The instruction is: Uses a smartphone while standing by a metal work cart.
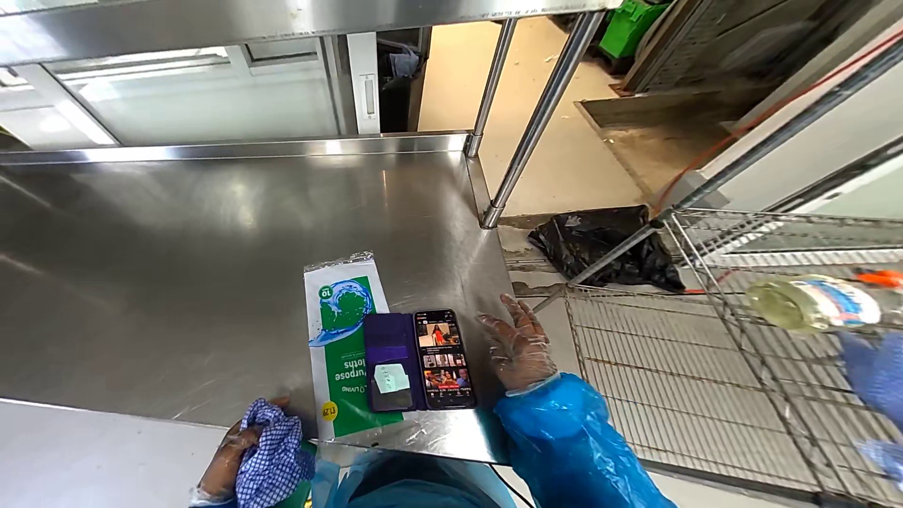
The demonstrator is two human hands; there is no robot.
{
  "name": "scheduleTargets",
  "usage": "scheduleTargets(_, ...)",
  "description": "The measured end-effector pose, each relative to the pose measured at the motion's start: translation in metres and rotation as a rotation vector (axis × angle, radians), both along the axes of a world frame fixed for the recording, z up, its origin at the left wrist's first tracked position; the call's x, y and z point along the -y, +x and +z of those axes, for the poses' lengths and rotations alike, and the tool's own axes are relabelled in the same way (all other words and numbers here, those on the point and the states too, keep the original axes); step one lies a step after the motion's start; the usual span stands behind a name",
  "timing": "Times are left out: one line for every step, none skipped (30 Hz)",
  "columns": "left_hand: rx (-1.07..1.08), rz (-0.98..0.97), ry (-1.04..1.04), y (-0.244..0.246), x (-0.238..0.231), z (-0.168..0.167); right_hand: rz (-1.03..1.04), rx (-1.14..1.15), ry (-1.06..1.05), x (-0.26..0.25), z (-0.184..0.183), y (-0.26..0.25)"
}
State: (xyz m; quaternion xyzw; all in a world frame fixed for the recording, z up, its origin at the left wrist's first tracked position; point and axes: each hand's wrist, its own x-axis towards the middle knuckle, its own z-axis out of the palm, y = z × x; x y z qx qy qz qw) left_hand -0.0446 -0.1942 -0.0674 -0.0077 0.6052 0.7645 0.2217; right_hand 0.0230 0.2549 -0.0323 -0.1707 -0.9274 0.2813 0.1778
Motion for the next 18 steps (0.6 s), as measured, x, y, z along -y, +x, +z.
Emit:
scheduleTargets(0.005, 0.013, 0.004, 0.001, 0.0, 0.0, -0.003, -0.012, -0.003, -0.002, -0.001, 0.001)
scheduleTargets(0.003, 0.02, -0.005, 0.001, 0.0, 0.0, -0.003, -0.001, -0.013, -0.004, -0.001, 0.003)
scheduleTargets(-0.003, 0.01, -0.011, 0.001, 0.001, 0.0, -0.007, 0.015, -0.013, -0.005, -0.001, 0.005)
scheduleTargets(-0.007, 0.006, -0.012, 0.0, 0.001, -0.001, -0.013, 0.044, -0.015, -0.005, 0.001, 0.007)
scheduleTargets(-0.013, 0.006, -0.015, 0.0, 0.001, 0.0, -0.023, 0.098, -0.045, -0.002, 0.006, 0.008)
scheduleTargets(-0.018, 0.004, -0.018, -0.001, 0.001, 0.001, -0.031, 0.154, -0.077, 0.002, 0.01, 0.008)
scheduleTargets(-0.02, 0.003, -0.02, -0.001, 0.002, 0.001, -0.04, 0.212, -0.109, 0.004, 0.014, 0.008)
scheduleTargets(-0.021, 0.0, -0.007, -0.002, 0.002, 0.0, -0.043, 0.255, -0.128, 0.006, 0.017, 0.008)
scheduleTargets(-0.026, -0.014, 0.0, -0.002, 0.003, -0.001, -0.045, 0.286, -0.137, 0.007, 0.018, 0.009)
scheduleTargets(-0.031, -0.022, 0.003, -0.002, 0.003, -0.001, -0.047, 0.305, -0.147, 0.007, 0.019, 0.01)
scheduleTargets(-0.032, -0.022, 0.008, -0.002, 0.003, -0.002, -0.052, 0.303, -0.154, 0.006, 0.018, 0.011)
scheduleTargets(-0.028, -0.018, 0.01, -0.002, 0.003, -0.002, -0.06, 0.289, -0.156, 0.006, 0.017, 0.012)
scheduleTargets(-0.022, -0.023, 0.012, -0.003, 0.004, -0.003, -0.07, 0.285, -0.155, 0.005, 0.017, 0.013)
scheduleTargets(-0.019, -0.024, 0.009, -0.003, 0.004, -0.003, -0.075, 0.289, -0.157, 0.005, 0.018, 0.014)
scheduleTargets(-0.015, -0.024, 0.006, -0.002, 0.003, -0.002, -0.078, 0.282, -0.155, 0.004, 0.018, 0.015)
scheduleTargets(-0.014, -0.019, -0.011, -0.002, 0.001, 0.001, -0.08, 0.272, -0.153, 0.005, 0.018, 0.016)
scheduleTargets(-0.013, -0.013, -0.02, -0.001, 0.001, 0.003, -0.08, 0.276, -0.154, 0.005, 0.017, 0.016)
scheduleTargets(-0.014, -0.012, -0.02, -0.001, 0.0, 0.004, -0.083, 0.291, -0.157, 0.006, 0.018, 0.016)
